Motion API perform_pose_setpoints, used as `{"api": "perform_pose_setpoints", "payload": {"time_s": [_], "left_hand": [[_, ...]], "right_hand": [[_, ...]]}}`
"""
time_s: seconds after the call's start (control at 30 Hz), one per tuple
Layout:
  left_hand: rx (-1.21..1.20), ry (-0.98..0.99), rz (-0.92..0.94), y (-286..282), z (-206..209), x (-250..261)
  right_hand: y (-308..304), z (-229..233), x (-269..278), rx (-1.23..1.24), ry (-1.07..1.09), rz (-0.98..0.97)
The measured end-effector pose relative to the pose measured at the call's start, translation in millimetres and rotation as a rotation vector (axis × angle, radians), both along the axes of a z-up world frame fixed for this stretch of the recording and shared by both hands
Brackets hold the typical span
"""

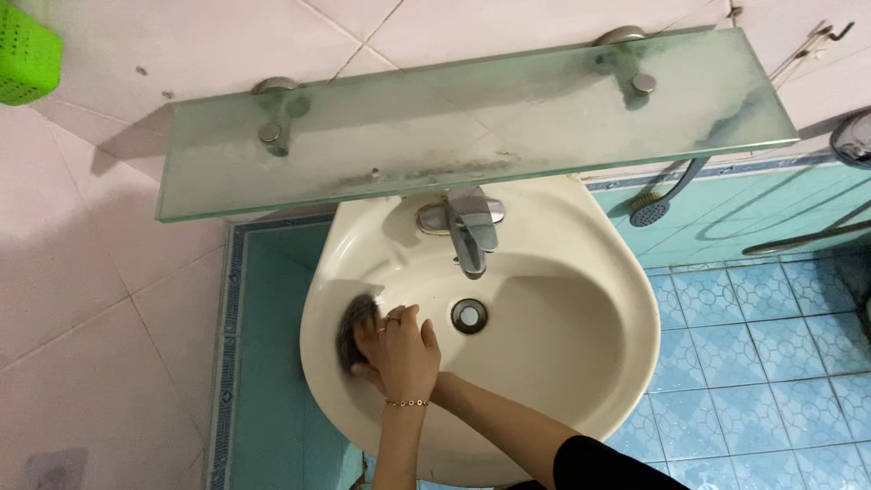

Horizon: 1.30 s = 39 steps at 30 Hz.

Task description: The person scrubs a white bathroom sink using a dark scouring pad. They clean the basin, the faucet, and the surrounding rim with repetitive circular and back-and-forth motions. The person occasionally rinses the pad under the running water to remove debris.

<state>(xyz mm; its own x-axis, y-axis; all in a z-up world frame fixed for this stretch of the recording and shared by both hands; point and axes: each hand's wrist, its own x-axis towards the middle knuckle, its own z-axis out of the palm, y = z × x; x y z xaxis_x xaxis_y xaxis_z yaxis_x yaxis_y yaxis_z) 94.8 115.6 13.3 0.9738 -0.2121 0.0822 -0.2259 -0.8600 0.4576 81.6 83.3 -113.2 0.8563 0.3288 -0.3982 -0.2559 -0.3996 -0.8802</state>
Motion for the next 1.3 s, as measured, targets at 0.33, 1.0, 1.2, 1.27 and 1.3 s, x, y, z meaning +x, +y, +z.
{"api": "perform_pose_setpoints", "payload": {"time_s": [0.33,1.0,1.2,1.27,1.3], "left_hand": [[-0.300,-0.231,-0.091,0,22,-1],[-0.308,-0.156,-0.055,0,18,-2],[-0.287,-0.140,-0.034,12,10,-4],[-0.289,-0.101,-0.016,11,10,-4],[-0.278,-0.063,-0.004,10,11,-4]], "right_hand": [[-27,-25,46,-0.257,-0.339,-0.672],[-62,17,-18,-0.757,-0.200,0.034],[-30,-22,14,-0.759,-0.058,0.005],[-5,-41,-13,-0.548,-0.250,0.056],[3,-47,-25,-0.407,-0.383,0.015]]}}
